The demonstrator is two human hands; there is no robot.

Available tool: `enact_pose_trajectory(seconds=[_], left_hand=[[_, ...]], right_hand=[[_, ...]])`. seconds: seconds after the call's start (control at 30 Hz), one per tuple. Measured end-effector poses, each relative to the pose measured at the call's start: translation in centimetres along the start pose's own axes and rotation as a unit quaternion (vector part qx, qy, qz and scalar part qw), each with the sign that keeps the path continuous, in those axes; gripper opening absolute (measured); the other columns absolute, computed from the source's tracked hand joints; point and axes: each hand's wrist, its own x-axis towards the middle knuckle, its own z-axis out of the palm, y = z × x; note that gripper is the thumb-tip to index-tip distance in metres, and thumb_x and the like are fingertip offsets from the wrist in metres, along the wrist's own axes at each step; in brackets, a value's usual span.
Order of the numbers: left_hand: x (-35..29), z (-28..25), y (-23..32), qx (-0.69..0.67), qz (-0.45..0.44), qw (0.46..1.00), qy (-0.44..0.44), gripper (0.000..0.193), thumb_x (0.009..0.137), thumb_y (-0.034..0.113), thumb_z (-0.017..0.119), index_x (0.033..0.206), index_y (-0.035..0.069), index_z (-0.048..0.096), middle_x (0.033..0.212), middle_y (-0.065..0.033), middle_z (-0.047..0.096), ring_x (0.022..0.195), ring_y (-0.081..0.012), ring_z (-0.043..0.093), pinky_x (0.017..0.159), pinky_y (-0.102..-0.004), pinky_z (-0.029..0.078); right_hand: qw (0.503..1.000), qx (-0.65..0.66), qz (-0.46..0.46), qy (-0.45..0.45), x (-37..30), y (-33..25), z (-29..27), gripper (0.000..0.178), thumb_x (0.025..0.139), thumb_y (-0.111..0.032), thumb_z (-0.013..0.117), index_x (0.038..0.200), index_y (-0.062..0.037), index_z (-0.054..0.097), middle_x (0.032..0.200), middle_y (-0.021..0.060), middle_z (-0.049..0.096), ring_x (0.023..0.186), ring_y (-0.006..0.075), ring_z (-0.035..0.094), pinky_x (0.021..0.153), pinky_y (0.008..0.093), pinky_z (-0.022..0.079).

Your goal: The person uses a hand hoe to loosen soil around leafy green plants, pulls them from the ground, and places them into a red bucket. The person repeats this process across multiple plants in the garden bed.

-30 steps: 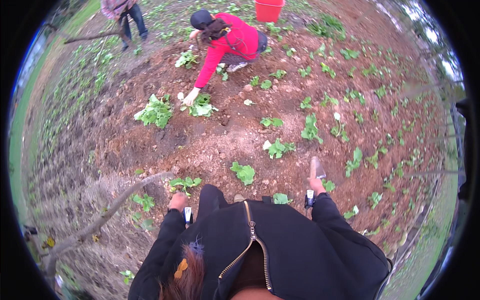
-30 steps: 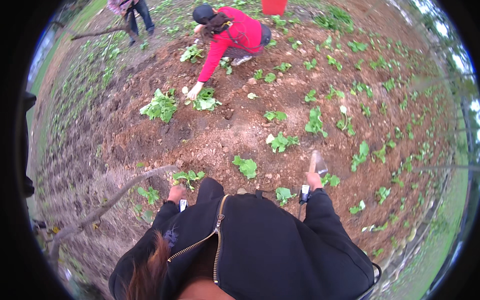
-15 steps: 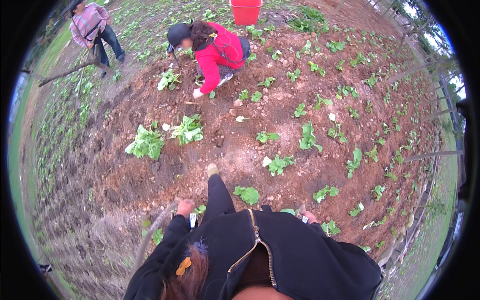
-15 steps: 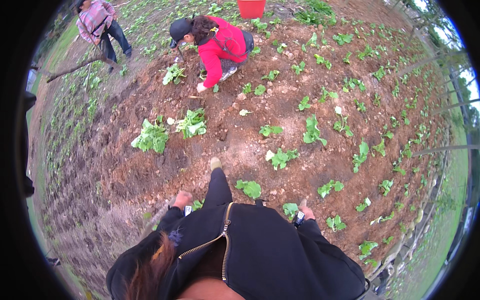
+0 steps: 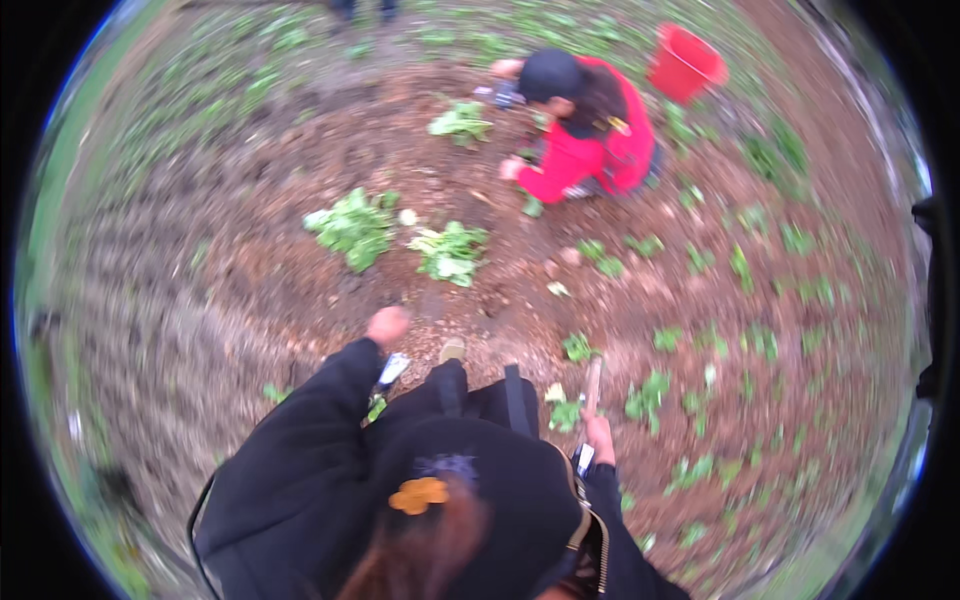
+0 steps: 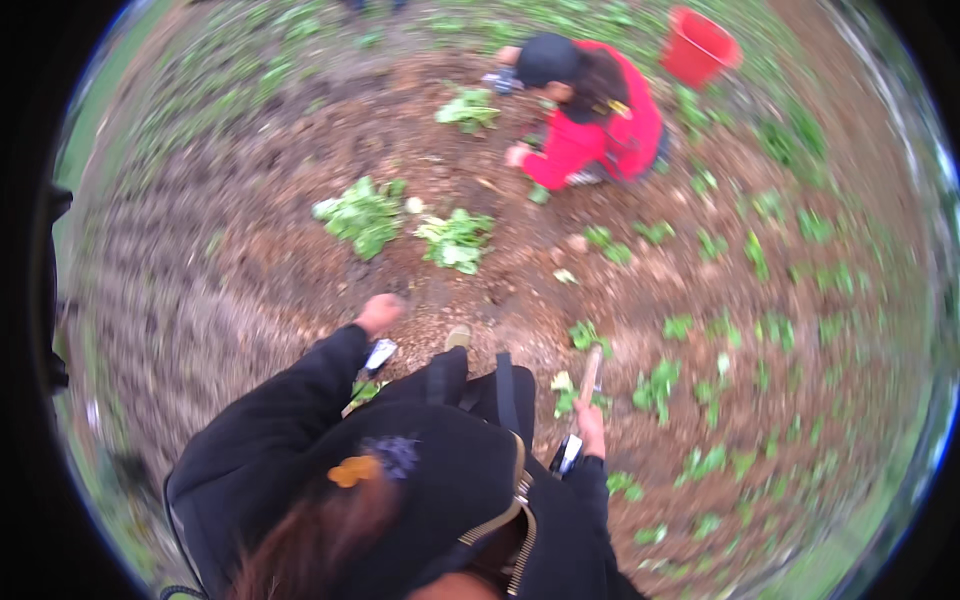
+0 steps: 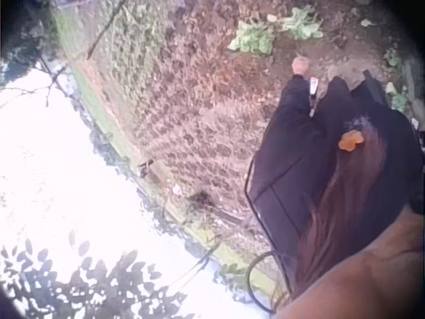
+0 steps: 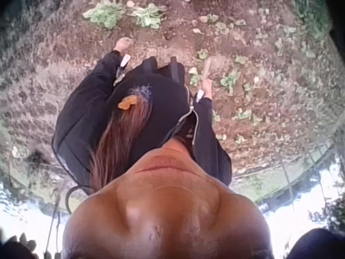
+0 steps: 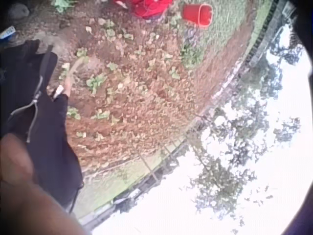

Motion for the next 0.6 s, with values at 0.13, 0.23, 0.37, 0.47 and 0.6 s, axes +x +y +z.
enact_pose_trajectory(seconds=[0.13, 0.23, 0.37, 0.47, 0.6], left_hand=[[1.4, 3.2, 15.5, -0.243, -0.035, 0.946, -0.209, 0.037, 0.081, 0.04, 0.061, 0.09, 0.005, 0.066, 0.071, -0.0021, 0.06, 0.058, -0.0118, 0.054, 0.052, -0.0263, 0.046], [-0.8, 5.5, 22.1, -0.325, -0.077, 0.885, -0.326, 0.053, 0.076, 0.057, 0.06, 0.082, 0.005, 0.063, 0.065, -0.0075, 0.056, 0.053, -0.0152, 0.053, 0.043, -0.0286, 0.042], [-2.1, 6.9, 24.7, -0.621, -0.166, 0.733, -0.223, 0.027, 0.082, 0.035, 0.061, 0.082, 0.008, 0.06, 0.074, -0.0069, 0.06, 0.054, -0.0181, 0.054, 0.041, -0.0312, 0.04], [-1.4, 7.4, 22.9, -0.737, -0.205, 0.633, -0.116, 0.018, 0.082, 0.024, 0.059, 0.088, 0.008, 0.057, 0.071, -0.0072, 0.059, 0.051, -0.0181, 0.053, 0.042, -0.0332, 0.041], [-2.4, 5.6, 15.5, -0.794, -0.278, 0.541, 0.024, 0.018, 0.082, 0.013, 0.054, 0.095, 0.002, 0.052, 0.067, -0.0113, 0.055, 0.053, -0.0257, 0.054, 0.054, -0.0444, 0.051]], right_hand=[[0.974, 0.055, 0.029, -0.219, 1.5, -8.7, 2.5, 0.02, 0.08, -0.02, 0.062, 0.084, -0.0014, 0.054, 0.067, 0.0027, 0.056, 0.052, 0.0109, 0.052, 0.045, 0.0272, 0.041], [0.956, -0.109, -0.059, -0.267, 2.5, -14.9, 4.7, 0.023, 0.079, -0.018, 0.062, 0.091, -0.0002, 0.056, 0.07, 0.0038, 0.058, 0.057, 0.0123, 0.055, 0.05, 0.0278, 0.044], [0.856, -0.256, -0.234, -0.383, 1.6, -22.4, 8.1, 0.036, 0.077, -0.021, 0.063, 0.106, -0.0018, 0.057, 0.082, 0.0062, 0.063, 0.072, 0.014, 0.059, 0.062, 0.029, 0.046], [0.775, -0.294, -0.25, -0.5, 0.1, -26.3, 9.3, 0.045, 0.08, -0.034, 0.063, 0.111, -0.0026, 0.055, 0.085, 0.0061, 0.062, 0.073, 0.0133, 0.057, 0.061, 0.0288, 0.046], [0.808, -0.236, -0.166, -0.513, -0.3, -27.7, 11.1, 0.039, 0.087, -0.032, 0.057, 0.114, -0.0041, 0.052, 0.077, 0.0047, 0.06, 0.055, 0.0102, 0.054, 0.048, 0.0252, 0.045]])
